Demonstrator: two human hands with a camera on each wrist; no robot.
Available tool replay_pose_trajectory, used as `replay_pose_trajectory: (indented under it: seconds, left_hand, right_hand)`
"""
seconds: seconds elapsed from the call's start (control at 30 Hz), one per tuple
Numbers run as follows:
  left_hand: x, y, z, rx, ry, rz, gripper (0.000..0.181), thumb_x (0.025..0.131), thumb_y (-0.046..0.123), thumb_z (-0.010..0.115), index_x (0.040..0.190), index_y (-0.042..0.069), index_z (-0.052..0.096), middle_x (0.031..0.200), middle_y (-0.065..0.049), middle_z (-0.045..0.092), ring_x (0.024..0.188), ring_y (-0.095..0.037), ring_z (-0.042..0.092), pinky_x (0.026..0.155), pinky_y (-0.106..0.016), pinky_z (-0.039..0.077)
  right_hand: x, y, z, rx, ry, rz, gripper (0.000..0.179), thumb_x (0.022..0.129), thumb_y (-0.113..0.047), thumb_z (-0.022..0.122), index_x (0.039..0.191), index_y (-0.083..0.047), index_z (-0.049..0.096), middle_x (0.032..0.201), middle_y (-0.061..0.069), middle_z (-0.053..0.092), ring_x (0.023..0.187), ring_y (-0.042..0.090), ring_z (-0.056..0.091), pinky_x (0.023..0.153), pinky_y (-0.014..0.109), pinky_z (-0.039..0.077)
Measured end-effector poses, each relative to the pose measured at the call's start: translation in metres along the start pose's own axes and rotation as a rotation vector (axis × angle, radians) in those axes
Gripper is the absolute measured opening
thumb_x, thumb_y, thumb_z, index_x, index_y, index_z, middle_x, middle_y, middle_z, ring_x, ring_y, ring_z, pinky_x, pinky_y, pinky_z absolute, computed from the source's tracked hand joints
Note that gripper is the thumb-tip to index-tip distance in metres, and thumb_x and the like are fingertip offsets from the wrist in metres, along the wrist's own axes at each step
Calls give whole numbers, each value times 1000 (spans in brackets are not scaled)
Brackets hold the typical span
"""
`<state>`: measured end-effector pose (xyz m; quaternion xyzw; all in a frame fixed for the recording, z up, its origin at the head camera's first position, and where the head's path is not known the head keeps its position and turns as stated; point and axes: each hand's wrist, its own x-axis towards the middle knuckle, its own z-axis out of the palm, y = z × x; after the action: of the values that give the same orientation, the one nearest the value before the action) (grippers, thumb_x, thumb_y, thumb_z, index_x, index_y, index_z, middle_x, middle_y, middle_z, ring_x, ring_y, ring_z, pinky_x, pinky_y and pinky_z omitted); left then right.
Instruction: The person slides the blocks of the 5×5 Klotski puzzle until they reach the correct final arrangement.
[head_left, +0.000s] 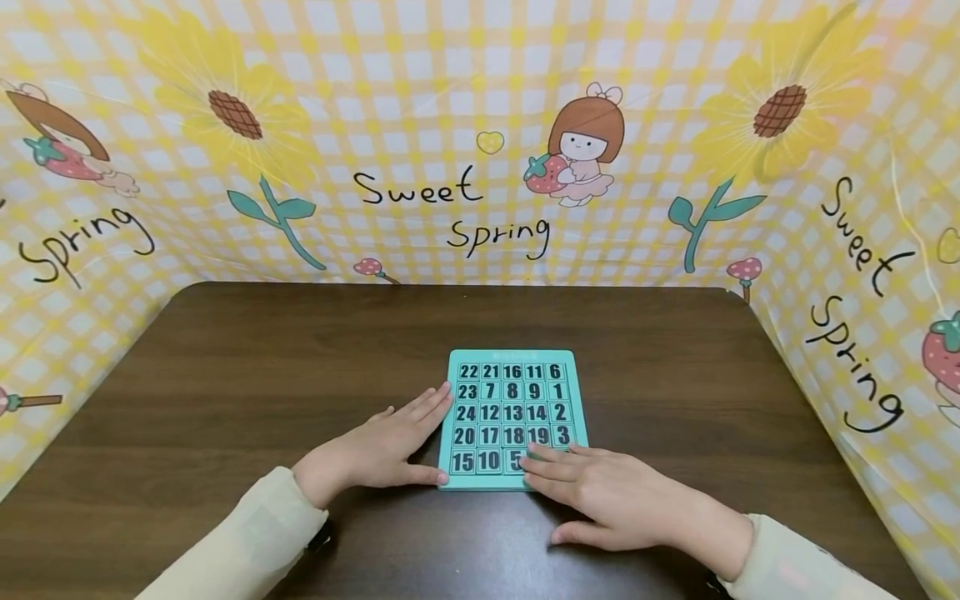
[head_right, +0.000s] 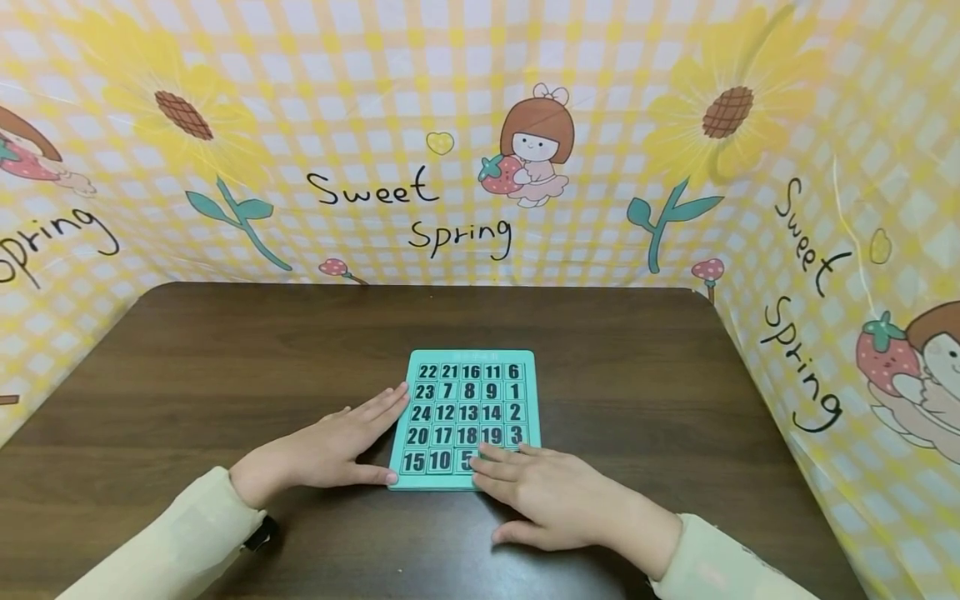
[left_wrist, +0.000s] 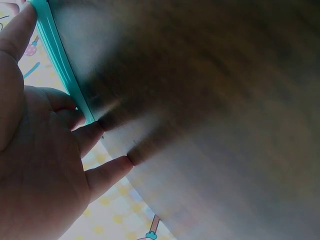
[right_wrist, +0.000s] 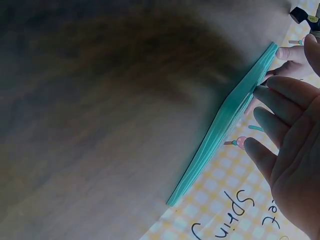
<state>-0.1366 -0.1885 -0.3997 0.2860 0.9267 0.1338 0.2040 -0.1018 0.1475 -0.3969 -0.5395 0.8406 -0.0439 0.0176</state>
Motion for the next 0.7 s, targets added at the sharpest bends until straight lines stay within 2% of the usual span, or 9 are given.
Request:
replay_pose_trajectory:
  seconds: [0.43,0.7]
  left_hand:
    - [0,0,0,-6,-2,-2,102,89,64,60,161,14,7,169,-1,-1,156,-26,8,112,-71,24]
    - [0,1,-1,-12,-3,-4,102,90,64,59,161,14,7,169,-1,-1,156,-27,8,112,-71,23]
  right_hand:
    - [-19,5,1,-31,42,0,61,99,-52,52,144,-10,54,153,5,49,143,23,45,104,47,48]
    - [-25,6,-2,-36,40,11,60,100,-51,52,143,-10,55,152,5,50,142,23,46,103,49,48]
